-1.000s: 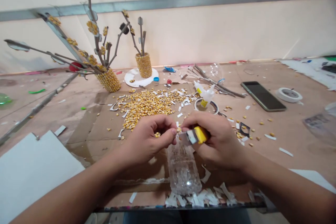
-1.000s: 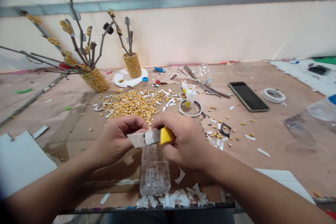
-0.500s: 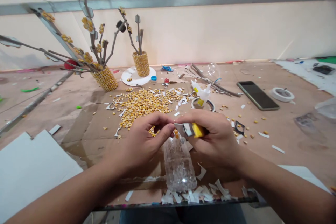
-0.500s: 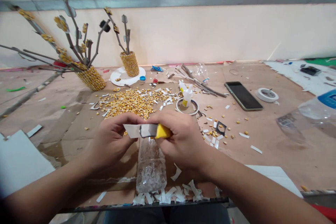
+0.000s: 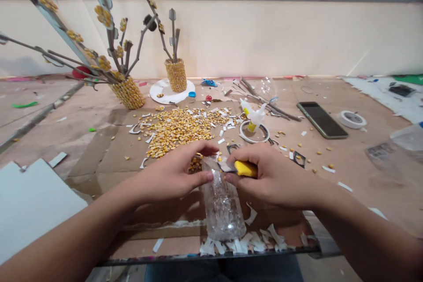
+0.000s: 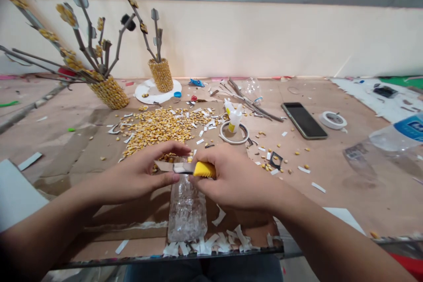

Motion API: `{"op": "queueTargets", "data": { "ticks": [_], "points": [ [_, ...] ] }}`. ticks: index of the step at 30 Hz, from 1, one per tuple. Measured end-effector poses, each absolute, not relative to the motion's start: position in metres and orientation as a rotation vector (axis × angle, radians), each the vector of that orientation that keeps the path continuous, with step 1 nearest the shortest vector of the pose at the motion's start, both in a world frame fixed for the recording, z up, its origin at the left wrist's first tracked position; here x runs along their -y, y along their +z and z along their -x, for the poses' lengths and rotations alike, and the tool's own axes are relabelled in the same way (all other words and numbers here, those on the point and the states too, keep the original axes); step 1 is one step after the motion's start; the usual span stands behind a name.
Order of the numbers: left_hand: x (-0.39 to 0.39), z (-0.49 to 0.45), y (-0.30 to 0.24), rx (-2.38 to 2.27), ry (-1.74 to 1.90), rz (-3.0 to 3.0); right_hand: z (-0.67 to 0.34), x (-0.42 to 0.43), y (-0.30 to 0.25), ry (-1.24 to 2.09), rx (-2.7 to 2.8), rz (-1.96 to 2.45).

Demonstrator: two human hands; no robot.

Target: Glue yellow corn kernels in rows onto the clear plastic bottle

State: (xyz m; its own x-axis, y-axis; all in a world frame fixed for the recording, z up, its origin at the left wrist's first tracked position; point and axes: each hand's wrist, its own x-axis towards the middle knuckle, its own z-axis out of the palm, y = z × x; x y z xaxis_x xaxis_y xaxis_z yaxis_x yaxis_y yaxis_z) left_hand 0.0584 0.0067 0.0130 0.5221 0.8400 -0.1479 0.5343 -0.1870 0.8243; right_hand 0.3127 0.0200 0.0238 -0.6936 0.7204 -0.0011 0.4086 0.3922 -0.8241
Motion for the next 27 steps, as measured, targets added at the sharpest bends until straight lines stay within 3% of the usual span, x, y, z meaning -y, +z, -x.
{"op": "queueTargets", "data": {
  "ticks": [27],
  "points": [
    [-0.007, -0.067, 0.011, -1.171, 0.503, -1.862, -0.304, -0.022, 0.014, 1.381, 2.087, 1.270]
  ]
}}
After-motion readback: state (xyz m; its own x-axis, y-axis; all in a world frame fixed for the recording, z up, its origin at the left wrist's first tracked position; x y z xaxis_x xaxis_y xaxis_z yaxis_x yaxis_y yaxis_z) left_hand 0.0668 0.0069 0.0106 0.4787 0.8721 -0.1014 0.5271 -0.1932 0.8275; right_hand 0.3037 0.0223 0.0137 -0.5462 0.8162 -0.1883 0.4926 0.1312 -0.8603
